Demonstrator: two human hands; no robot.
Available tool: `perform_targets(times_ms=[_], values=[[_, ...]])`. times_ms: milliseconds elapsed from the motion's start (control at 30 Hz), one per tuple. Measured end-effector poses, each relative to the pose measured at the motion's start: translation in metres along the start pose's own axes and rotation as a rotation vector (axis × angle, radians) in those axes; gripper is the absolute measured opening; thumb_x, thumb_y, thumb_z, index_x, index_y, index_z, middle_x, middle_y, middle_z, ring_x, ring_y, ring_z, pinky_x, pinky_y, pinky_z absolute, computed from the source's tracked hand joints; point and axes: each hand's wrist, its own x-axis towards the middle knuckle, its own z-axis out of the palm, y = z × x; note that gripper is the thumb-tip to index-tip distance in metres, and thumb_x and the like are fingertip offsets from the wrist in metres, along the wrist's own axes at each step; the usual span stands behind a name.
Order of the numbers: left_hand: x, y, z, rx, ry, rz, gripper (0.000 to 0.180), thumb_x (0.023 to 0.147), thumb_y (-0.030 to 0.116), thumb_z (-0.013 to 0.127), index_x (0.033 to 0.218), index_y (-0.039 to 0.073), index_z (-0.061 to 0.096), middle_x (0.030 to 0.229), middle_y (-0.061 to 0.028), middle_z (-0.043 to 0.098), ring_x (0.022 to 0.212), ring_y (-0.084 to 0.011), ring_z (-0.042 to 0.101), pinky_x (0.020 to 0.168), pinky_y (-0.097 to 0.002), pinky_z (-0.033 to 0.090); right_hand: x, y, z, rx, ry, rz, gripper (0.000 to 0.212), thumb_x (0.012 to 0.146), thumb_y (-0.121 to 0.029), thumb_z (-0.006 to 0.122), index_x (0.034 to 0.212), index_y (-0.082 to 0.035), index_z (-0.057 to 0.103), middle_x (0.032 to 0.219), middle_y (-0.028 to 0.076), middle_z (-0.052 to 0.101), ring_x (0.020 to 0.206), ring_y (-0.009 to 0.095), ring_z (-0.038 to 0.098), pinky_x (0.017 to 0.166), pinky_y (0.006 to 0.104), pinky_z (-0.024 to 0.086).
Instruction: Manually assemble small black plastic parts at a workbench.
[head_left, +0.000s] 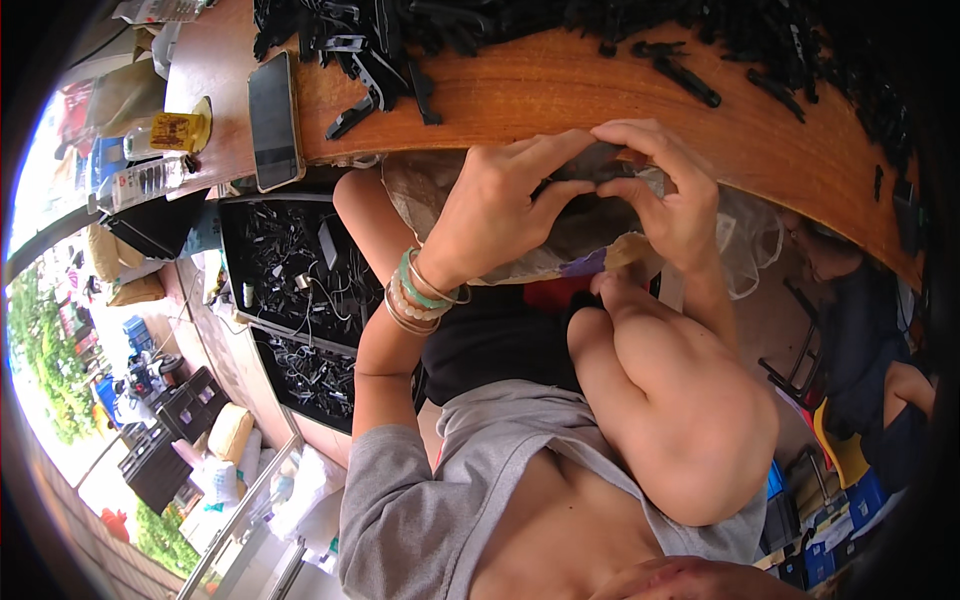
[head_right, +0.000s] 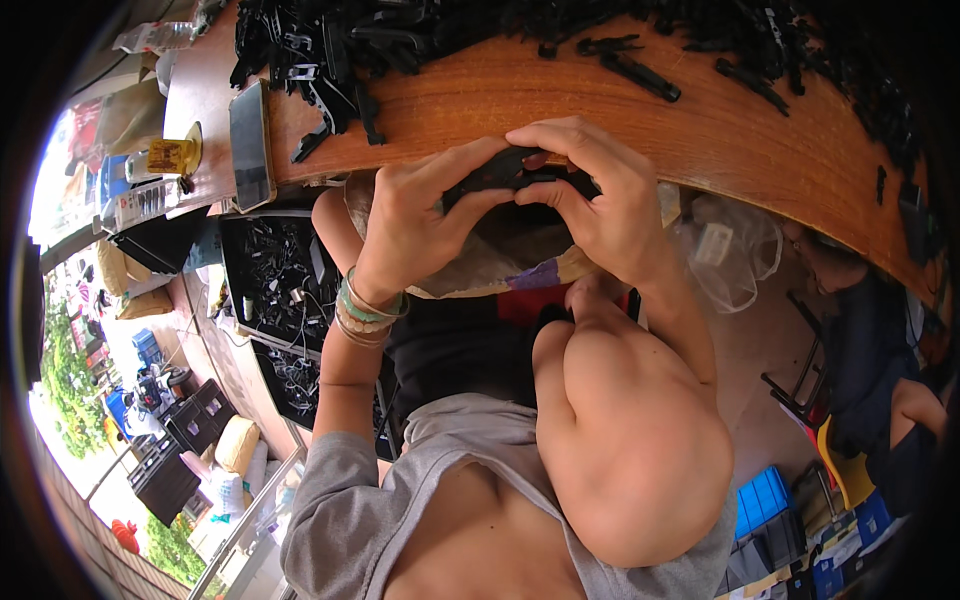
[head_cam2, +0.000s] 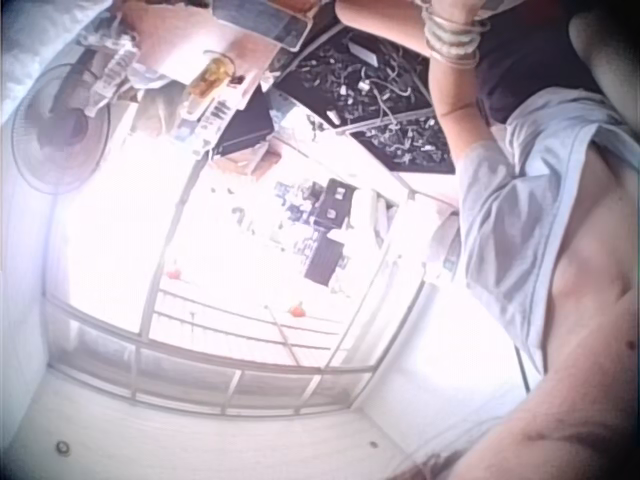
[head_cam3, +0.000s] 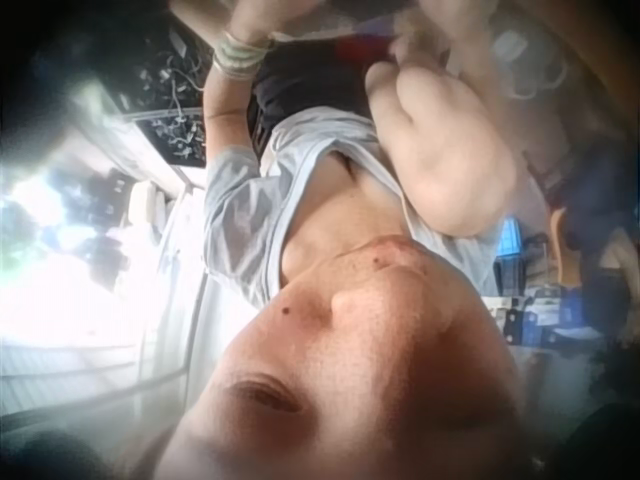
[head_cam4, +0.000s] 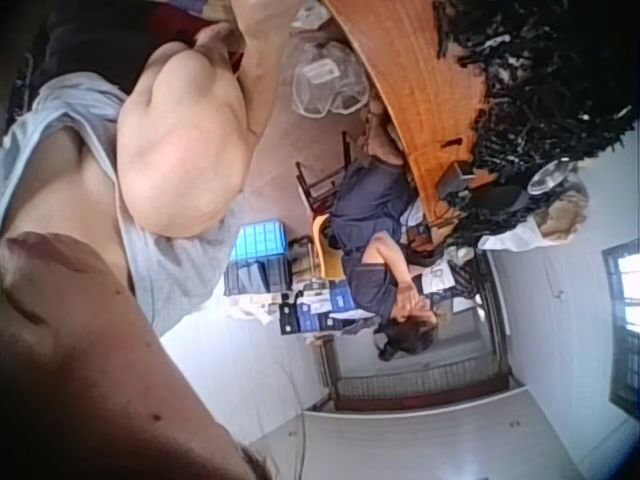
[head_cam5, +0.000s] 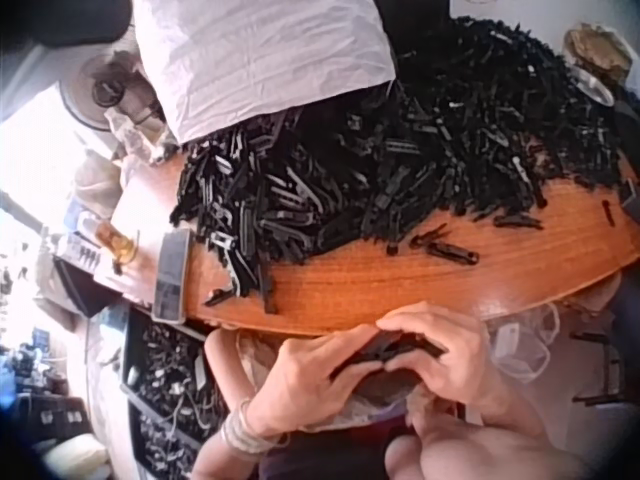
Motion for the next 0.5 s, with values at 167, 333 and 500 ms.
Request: perform_targets(times_ms=[167,333,500], values=[[-0.0017,-0.0027,0.0023,-0.009,0.005,0.0,0.036,0.073,0.004,0.07,0.108,-0.002,0.062,0.092,-0.0195,0.067,0.077,-0.0344,0.065,0.066,-0.0353,0.053,-0.0011,0.0044,-0.0022,0.042,-0.022,0.017,0.04,0.073,0.0,0.072,0.112,-0.001,0.063,0.103,0.012,0.065,0.083,0.021,0.064,0.072,0.029,0.052],[-0.0027,-0.0027,0.0028,-0.043,-0.015,-0.068,0.034,0.074,0.005,0.071,0.107,-0.001,0.063,0.088,-0.0192,0.066,0.074,-0.0334,0.065,0.063,-0.0349,0.052,-0.0031,0.0022,-0.0035,0.092,-0.067,0.086,0.039,0.073,0.0,0.072,0.111,-0.002,0.064,0.103,0.012,0.066,0.083,0.02,0.064,0.069,0.0276,0.05],[-0.0026,-0.0073,0.0078,-0.016,0.005,-0.008,0.033,0.075,0.006,0.071,0.106,-0.001,0.063,0.085,-0.0181,0.067,0.071,-0.0322,0.065,0.061,-0.0341,0.052,-0.0076,0.0003,0.0,-0.052,0.023,0.101,0.034,0.072,0.007,0.069,0.104,-0.002,0.067,0.091,0.01,0.068,0.079,0.018,0.064,0.066,0.0267,0.049]])
